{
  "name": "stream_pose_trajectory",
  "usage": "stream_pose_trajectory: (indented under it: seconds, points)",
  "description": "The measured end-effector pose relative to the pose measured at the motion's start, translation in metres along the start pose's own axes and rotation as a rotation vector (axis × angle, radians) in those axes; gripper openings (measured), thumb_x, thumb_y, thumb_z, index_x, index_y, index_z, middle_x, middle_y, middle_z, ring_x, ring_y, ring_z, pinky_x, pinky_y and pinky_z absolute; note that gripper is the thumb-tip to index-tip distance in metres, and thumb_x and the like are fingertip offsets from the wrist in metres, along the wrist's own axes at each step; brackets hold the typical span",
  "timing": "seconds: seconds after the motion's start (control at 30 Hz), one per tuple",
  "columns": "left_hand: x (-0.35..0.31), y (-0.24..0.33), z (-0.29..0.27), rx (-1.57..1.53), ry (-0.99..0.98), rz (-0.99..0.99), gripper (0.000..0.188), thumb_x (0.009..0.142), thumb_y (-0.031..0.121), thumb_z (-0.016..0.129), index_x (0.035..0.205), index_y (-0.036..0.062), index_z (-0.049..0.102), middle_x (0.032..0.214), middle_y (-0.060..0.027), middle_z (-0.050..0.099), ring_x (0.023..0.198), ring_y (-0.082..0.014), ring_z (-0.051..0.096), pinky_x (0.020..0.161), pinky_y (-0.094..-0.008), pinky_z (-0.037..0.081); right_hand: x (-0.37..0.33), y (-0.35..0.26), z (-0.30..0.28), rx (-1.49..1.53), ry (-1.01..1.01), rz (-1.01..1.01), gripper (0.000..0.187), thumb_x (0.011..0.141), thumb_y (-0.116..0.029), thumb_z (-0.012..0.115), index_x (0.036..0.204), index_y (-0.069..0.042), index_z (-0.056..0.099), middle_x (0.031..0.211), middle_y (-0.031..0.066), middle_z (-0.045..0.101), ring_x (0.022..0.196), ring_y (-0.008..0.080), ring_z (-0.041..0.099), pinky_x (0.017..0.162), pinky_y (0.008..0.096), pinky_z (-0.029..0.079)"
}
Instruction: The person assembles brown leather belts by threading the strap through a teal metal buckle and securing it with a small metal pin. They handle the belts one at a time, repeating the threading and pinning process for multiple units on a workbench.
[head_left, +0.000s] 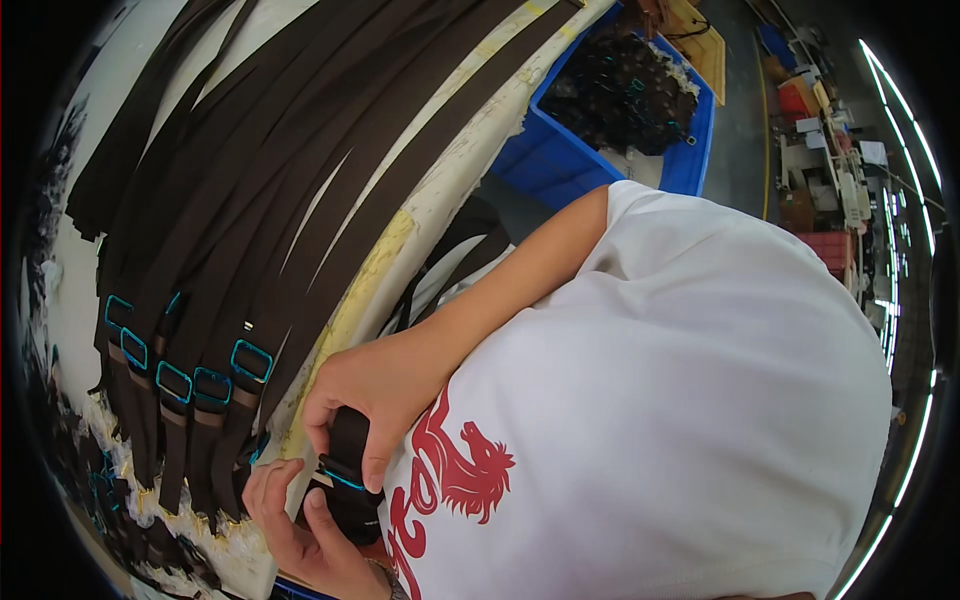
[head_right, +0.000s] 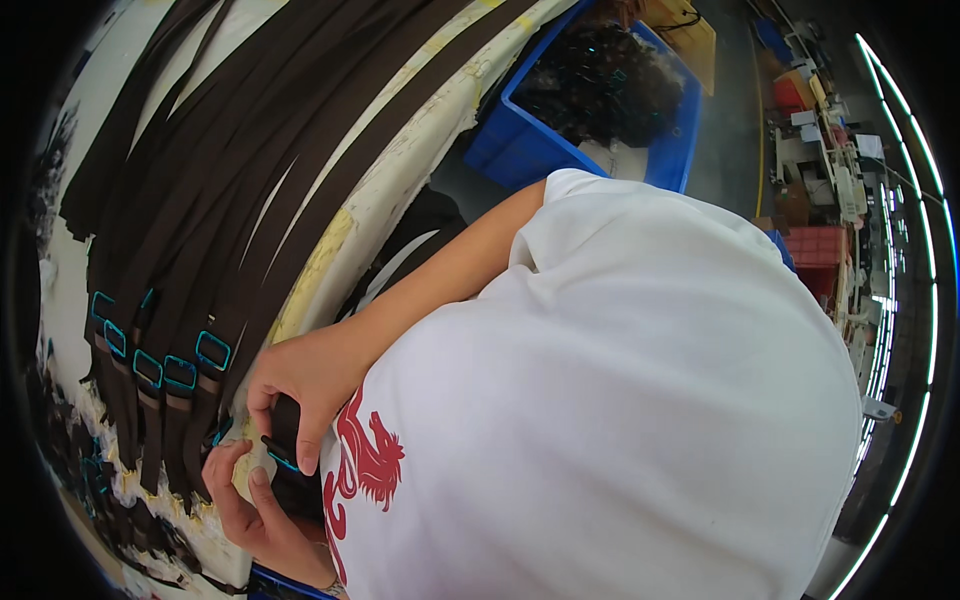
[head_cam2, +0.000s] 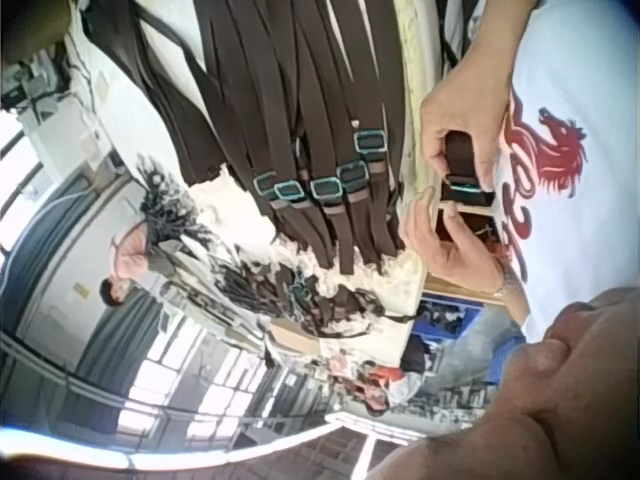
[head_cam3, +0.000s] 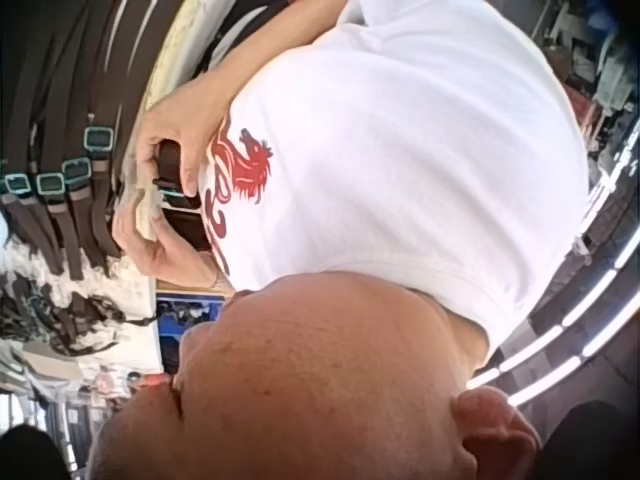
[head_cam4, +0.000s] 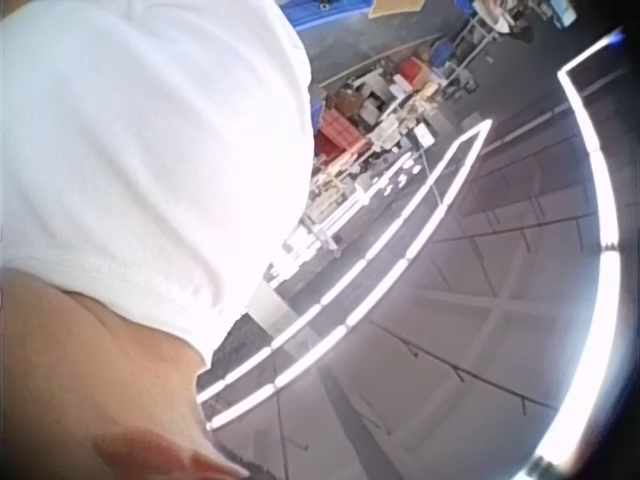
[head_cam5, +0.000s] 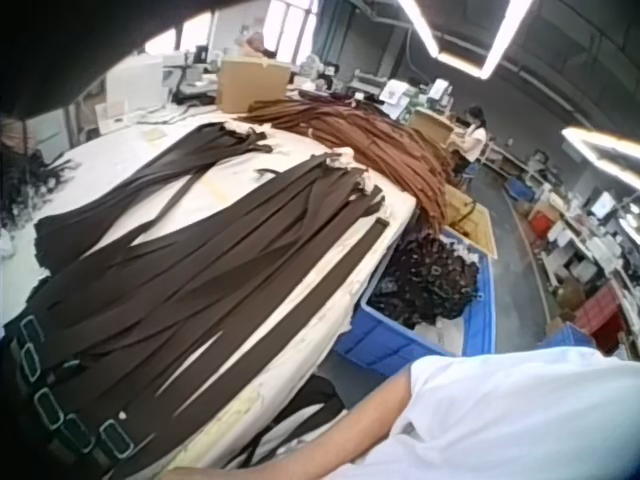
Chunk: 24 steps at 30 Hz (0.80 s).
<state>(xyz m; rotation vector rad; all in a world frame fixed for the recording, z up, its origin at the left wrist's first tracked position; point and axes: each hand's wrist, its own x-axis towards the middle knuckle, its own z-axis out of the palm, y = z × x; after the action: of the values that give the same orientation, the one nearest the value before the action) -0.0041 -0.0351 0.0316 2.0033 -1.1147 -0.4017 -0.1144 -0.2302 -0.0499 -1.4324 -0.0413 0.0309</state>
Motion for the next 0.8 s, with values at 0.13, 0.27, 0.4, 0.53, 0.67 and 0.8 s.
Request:
stream_pose_trajectory:
  seconds: [0.13, 0.27, 0.4, 0.53, 0.67, 0.8]
  points:
    - [0.027, 0.013, -0.012, 0.008, -0.413, 0.240, 0.023, 0.091, 0.010, 0.066, 0.108, -0.0055, 0.066, 0.105, -0.0154, 0.066, 0.112, -0.0336, 0.057, 0.102, -0.0472, 0.043, 0.004, -0.003, 0.000, 0.089, -0.146, 0.061, 0.053, 0.072, -0.037, 0.096, 0.104, 0.000, 0.075, 0.096, 0.0080, 0.077, 0.087, 0.0180, 0.071, 0.076, 0.0331, 0.053]
    - [0.032, 0.007, -0.010, -0.170, -0.368, 0.210, 0.024, 0.088, 0.020, 0.071, 0.091, -0.0014, 0.060, 0.093, -0.0133, 0.060, 0.096, -0.0282, 0.053, 0.093, -0.0415, 0.042, 0.005, -0.010, 0.001, 0.110, -0.210, 0.093, 0.051, 0.072, -0.038, 0.095, 0.104, -0.002, 0.078, 0.094, 0.0076, 0.077, 0.087, 0.0173, 0.071, 0.076, 0.0329, 0.052]
    - [0.048, 0.003, 0.001, -0.701, -0.173, 0.130, 0.038, 0.103, 0.038, 0.065, 0.094, 0.0026, 0.053, 0.071, -0.0066, 0.058, 0.074, -0.0184, 0.055, 0.103, -0.0483, 0.041, 0.008, -0.007, 0.008, 0.089, -0.236, 0.046, 0.045, 0.076, -0.037, 0.094, 0.104, -0.005, 0.081, 0.092, 0.0053, 0.077, 0.087, 0.0139, 0.069, 0.077, 0.0317, 0.051]
    - [0.022, -0.013, 0.010, -0.664, -0.188, 0.001, 0.043, 0.095, 0.039, 0.076, 0.081, 0.0002, 0.064, 0.062, -0.0090, 0.068, 0.061, -0.0200, 0.066, 0.100, -0.0505, 0.043, 0.011, -0.015, 0.000, 0.186, -0.314, -0.100, 0.036, 0.081, -0.033, 0.091, 0.101, -0.006, 0.079, 0.090, 0.0056, 0.077, 0.083, 0.0134, 0.066, 0.075, 0.0321, 0.049]
    - [0.015, -0.010, -0.011, -0.967, -0.027, -0.029, 0.034, 0.103, 0.026, 0.068, 0.084, -0.0018, 0.064, 0.060, -0.0127, 0.066, 0.051, -0.0239, 0.063, 0.076, -0.0458, 0.051, 0.015, -0.035, -0.023, -0.231, -0.170, -0.177, 0.050, 0.083, -0.034, 0.088, 0.112, 0.004, 0.074, 0.097, 0.0163, 0.075, 0.086, 0.0273, 0.070, 0.078, 0.0376, 0.054]
    - [0.006, -0.002, -0.024, -1.142, -0.014, -0.152, 0.034, 0.103, 0.027, 0.070, 0.087, -0.0007, 0.058, 0.058, -0.0111, 0.060, 0.047, -0.0197, 0.059, 0.052, -0.0356, 0.052, 0.024, -0.066, -0.048, -0.375, -0.254, -0.178, 0.044, 0.083, -0.031, 0.089, 0.107, 0.002, 0.072, 0.095, 0.0113, 0.072, 0.087, 0.0241, 0.068, 0.075, 0.0357, 0.055]
